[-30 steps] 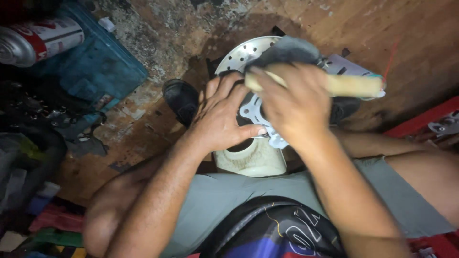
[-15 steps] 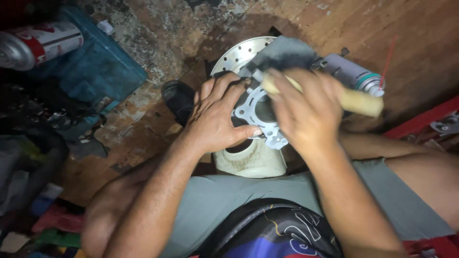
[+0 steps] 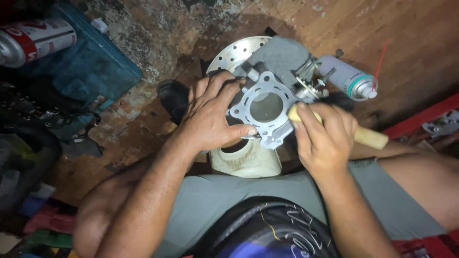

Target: Cleaning a motorcycle cylinder block using a wire brush and spray cleaner

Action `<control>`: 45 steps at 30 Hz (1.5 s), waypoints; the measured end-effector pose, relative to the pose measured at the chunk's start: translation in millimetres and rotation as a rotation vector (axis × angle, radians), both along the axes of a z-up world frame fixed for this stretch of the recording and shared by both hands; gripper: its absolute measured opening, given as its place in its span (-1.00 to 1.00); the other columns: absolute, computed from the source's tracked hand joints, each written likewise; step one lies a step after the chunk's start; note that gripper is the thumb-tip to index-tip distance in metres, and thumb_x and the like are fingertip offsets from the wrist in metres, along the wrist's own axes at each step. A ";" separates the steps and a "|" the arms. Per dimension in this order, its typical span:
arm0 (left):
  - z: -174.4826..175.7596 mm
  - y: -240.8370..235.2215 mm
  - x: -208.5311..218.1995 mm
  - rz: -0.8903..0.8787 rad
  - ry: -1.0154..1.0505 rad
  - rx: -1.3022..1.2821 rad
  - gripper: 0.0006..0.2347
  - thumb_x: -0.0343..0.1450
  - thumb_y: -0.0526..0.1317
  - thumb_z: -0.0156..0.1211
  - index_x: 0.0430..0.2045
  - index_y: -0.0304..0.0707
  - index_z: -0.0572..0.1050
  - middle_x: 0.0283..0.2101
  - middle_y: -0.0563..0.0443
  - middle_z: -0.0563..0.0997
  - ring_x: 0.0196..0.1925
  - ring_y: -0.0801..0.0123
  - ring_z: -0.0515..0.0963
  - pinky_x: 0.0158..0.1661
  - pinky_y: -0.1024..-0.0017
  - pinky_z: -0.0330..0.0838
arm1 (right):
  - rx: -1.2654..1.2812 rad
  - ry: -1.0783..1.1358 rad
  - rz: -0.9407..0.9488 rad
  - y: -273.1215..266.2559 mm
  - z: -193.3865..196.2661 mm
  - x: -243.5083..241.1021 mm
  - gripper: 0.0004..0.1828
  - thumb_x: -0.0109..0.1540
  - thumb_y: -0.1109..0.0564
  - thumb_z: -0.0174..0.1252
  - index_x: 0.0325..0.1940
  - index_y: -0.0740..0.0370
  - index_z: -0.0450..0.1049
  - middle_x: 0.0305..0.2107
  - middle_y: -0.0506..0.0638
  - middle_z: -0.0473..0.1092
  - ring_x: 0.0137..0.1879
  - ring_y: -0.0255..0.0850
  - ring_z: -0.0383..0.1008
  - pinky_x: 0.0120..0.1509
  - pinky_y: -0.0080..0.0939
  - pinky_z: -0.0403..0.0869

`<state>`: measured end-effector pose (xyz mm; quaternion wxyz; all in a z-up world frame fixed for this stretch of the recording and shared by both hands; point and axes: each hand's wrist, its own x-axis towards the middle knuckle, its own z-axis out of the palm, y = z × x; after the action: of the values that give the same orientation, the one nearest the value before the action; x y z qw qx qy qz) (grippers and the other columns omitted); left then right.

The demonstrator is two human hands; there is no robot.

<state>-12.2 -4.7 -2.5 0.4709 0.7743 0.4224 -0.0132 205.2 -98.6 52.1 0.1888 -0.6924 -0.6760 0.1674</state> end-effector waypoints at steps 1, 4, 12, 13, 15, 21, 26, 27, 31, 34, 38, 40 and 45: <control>-0.5 0.0 -1.0 -0.005 0.004 0.000 -0.21 0.11 0.11 0.56 0.20 -0.26 0.40 0.29 -0.16 0.30 0.18 -0.11 0.30 0.16 0.04 0.22 | 0.017 -0.009 -0.011 -1.9 -1.5 -1.2 -0.68 0.23 0.29 0.38 0.08 0.36 0.62 -0.09 0.17 0.50 0.00 0.10 0.46 0.24 0.07 0.35; -0.7 1.2 -2.0 -0.033 0.010 0.016 -0.21 0.11 0.12 0.56 0.21 -0.26 0.40 0.29 -0.15 0.30 0.19 -0.10 0.28 0.18 0.05 0.18 | 0.071 0.001 -0.006 31.6 -11.6 -14.0 -0.67 0.22 0.32 0.40 0.08 0.36 0.63 -0.11 0.16 0.48 -0.06 0.07 0.42 0.17 0.04 0.36; -7.1 0.8 -3.0 -0.046 0.049 0.056 -0.21 0.08 0.14 0.57 0.15 -0.29 0.43 0.28 -0.17 0.30 0.17 -0.12 0.27 0.20 -0.01 0.11 | 0.016 -0.029 -0.002 -4.4 -4.1 9.5 -0.65 0.26 0.31 0.33 0.14 0.38 0.59 -0.05 0.18 0.47 -0.01 0.10 0.42 0.19 0.05 0.34; -6.3 0.3 -2.2 -0.052 0.058 0.023 -0.19 0.08 0.15 0.56 0.19 -0.27 0.40 0.29 -0.14 0.29 0.16 -0.08 0.26 0.17 0.04 0.11 | 0.022 -0.035 0.009 -0.6 -3.0 6.3 -0.64 0.25 0.30 0.35 0.14 0.37 0.61 -0.05 0.18 0.47 -0.03 0.10 0.41 0.18 0.06 0.35; -4.3 -1.4 0.0 -0.067 0.060 -0.007 -0.16 0.08 0.16 0.56 0.22 -0.25 0.38 0.29 -0.12 0.28 0.16 -0.04 0.25 0.14 0.08 0.11 | 0.031 -0.048 0.012 15.8 -7.3 2.6 -0.63 0.23 0.30 0.36 0.14 0.36 0.63 -0.06 0.18 0.47 -0.05 0.09 0.41 0.17 0.07 0.35; -7.4 -2.7 -3.1 -0.082 0.088 0.016 -0.20 0.12 0.17 0.53 0.19 -0.28 0.40 0.34 -0.13 0.27 0.22 -0.05 0.23 0.23 0.02 -0.02 | 0.149 -0.014 0.141 13.4 -12.3 23.6 -0.64 0.26 0.30 0.45 0.14 0.36 0.66 -0.10 0.15 0.47 -0.05 0.01 0.41 0.10 0.00 0.29; -11.0 1.3 1.2 -0.116 0.201 -0.065 -0.13 0.14 0.24 0.57 0.27 -0.19 0.33 0.34 -0.11 0.24 0.22 0.01 0.18 0.22 0.01 0.03 | 0.119 -0.122 0.250 2.4 -6.5 46.9 -0.59 0.21 0.33 0.48 0.16 0.27 0.69 -0.05 0.09 0.49 0.01 0.00 0.46 0.20 -0.04 0.43; -11.1 -0.9 -0.2 -0.122 0.202 -0.065 -0.13 0.14 0.24 0.57 0.27 -0.19 0.33 0.34 -0.11 0.24 0.22 0.01 0.18 0.22 0.01 0.03 | 0.118 -0.121 0.245 3.9 -6.6 37.4 -0.59 0.21 0.33 0.48 0.16 0.27 0.69 -0.05 0.09 0.49 0.01 0.00 0.46 0.20 -0.04 0.43; -15.1 -2.8 -5.1 -0.062 0.020 0.132 -0.13 0.03 0.22 0.60 0.14 -0.36 0.46 0.26 -0.16 0.37 0.20 -0.07 0.29 0.18 0.09 0.17 | 0.162 -0.152 0.402 -1.8 -8.7 10.0 -0.70 0.22 0.15 0.31 0.04 0.12 0.65 -0.10 -0.03 0.50 0.01 -0.17 0.45 0.18 -0.11 0.38; -18.6 -4.3 -4.2 -0.062 0.026 0.138 -0.10 -0.03 0.21 0.62 0.14 -0.38 0.47 0.26 -0.17 0.38 0.21 -0.06 0.28 0.18 0.12 0.17 | 0.175 -0.189 0.404 -12.8 -22.6 34.3 -0.67 0.26 0.14 0.34 0.12 0.09 0.65 -0.13 -0.04 0.49 -0.02 -0.19 0.40 0.18 -0.12 0.33; -19.7 -9.9 -4.2 -0.071 0.036 0.188 -0.09 0.00 0.17 0.64 0.18 -0.42 0.43 0.29 -0.19 0.37 0.29 -0.07 0.25 0.23 0.11 0.15 | 0.143 -0.364 0.390 -18.6 -19.2 24.4 -0.67 0.20 0.11 0.22 0.04 -0.03 0.67 -0.32 -0.04 0.40 -0.17 -0.07 0.41 0.13 0.08 0.46; -46.5 -12.3 -7.7 -0.097 0.094 0.202 -0.19 0.13 0.18 0.54 0.22 -0.25 0.38 0.29 -0.09 0.34 0.33 -0.06 0.22 0.24 -0.10 0.17 | 0.225 -0.208 0.380 -16.9 -26.9 -10.9 -0.70 0.34 0.06 0.04 0.05 0.02 0.63 -0.24 0.00 0.42 -0.09 -0.04 0.44 0.09 0.02 0.41; -44.9 -14.3 -9.1 -0.118 0.112 0.179 -0.29 0.26 0.21 0.38 0.25 -0.12 0.33 0.27 -0.02 0.33 0.36 -0.05 0.20 0.27 -0.26 0.16 | 0.265 -0.101 0.298 -37.3 -42.3 -13.6 -0.80 0.37 0.05 0.17 0.04 0.02 0.62 -0.14 0.00 0.47 0.00 -0.01 0.47 0.06 -0.01 0.41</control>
<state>-21.3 -19.0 -47.5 0.3740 0.8349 0.4011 -0.0463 191.5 -136.0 9.8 0.2170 -0.5612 -0.7958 0.0681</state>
